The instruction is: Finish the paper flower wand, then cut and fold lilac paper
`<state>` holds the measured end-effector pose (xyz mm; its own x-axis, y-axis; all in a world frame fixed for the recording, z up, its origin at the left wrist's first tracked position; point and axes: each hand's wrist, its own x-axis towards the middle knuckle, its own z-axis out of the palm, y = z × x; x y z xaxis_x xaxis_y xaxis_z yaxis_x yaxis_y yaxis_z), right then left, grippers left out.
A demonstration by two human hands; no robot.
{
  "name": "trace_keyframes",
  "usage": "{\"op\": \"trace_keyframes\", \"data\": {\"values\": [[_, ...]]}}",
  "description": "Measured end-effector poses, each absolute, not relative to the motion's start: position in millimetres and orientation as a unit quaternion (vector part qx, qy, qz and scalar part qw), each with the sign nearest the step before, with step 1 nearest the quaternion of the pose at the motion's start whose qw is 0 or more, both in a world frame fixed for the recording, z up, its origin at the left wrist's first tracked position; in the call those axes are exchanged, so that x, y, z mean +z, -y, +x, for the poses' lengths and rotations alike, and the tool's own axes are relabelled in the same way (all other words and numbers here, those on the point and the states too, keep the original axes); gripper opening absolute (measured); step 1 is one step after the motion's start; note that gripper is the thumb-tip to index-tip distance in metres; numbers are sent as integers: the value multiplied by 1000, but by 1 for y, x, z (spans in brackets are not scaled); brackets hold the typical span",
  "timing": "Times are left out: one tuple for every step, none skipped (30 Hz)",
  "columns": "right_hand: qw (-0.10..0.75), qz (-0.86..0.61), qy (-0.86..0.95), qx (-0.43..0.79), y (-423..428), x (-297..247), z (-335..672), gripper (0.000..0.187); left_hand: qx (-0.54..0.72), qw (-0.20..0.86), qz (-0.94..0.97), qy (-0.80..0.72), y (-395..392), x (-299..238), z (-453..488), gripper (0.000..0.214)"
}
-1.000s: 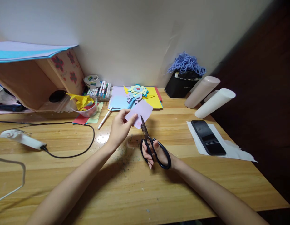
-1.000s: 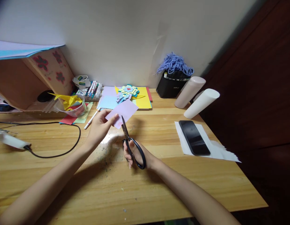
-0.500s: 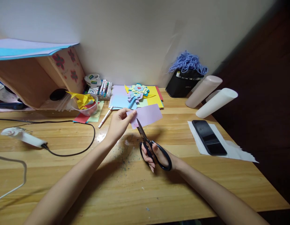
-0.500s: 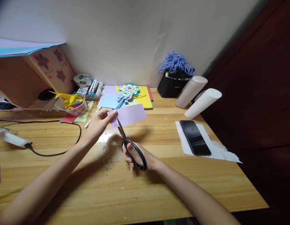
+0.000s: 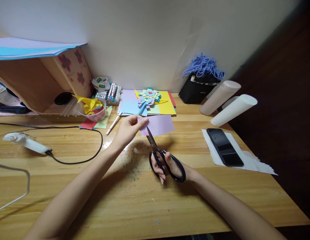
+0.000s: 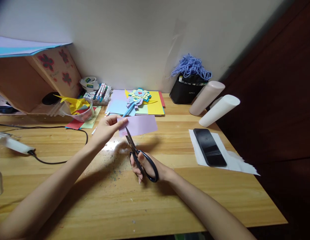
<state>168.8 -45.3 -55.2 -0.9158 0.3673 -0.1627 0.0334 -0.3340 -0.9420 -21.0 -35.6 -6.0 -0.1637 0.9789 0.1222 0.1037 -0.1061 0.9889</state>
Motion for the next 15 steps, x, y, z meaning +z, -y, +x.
{"op": "trace_keyframes", "data": {"values": [[105,-175,568,798,45,-56,169,67,543,403,507,-534,36,-6,-21,30],[105,-172,568,798,45,-56,169,67,542,403,508,-535,36,-6,-21,30],[106,-170,569,798,45,-57,169,66,541,403,508,-536,36,-5,-21,30],[108,-169,570,797,45,-57,169,65,541,403,508,-536,36,-5,-20,30],[109,-170,571,796,45,-57,169,65,541,402,508,-536,36,-5,-20,30],[109,-171,572,795,45,-57,169,65,541,402,508,-536,35,-5,-20,30],[109,-172,572,794,45,-57,169,65,542,402,508,-535,35,-5,-20,31],[108,-172,572,795,45,-57,169,65,543,401,508,-535,35,-6,-20,31],[108,-171,571,796,44,-57,169,64,544,400,508,-535,35,-6,-20,31],[108,-169,571,796,44,-57,169,64,543,400,508,-535,35,-6,-20,30],[109,-167,573,795,44,-56,169,63,543,399,508,-536,35,-6,-20,30],[111,-167,575,793,44,-56,169,63,544,399,508,-536,35,-6,-20,29],[114,-168,576,791,45,-56,169,62,544,398,509,-535,35,-6,-20,28],[118,-170,576,790,45,-55,169,62,543,396,511,-536,35,-6,-21,28],[120,-174,574,791,45,-55,169,62,543,394,513,-536,35,-6,-21,28]]}}
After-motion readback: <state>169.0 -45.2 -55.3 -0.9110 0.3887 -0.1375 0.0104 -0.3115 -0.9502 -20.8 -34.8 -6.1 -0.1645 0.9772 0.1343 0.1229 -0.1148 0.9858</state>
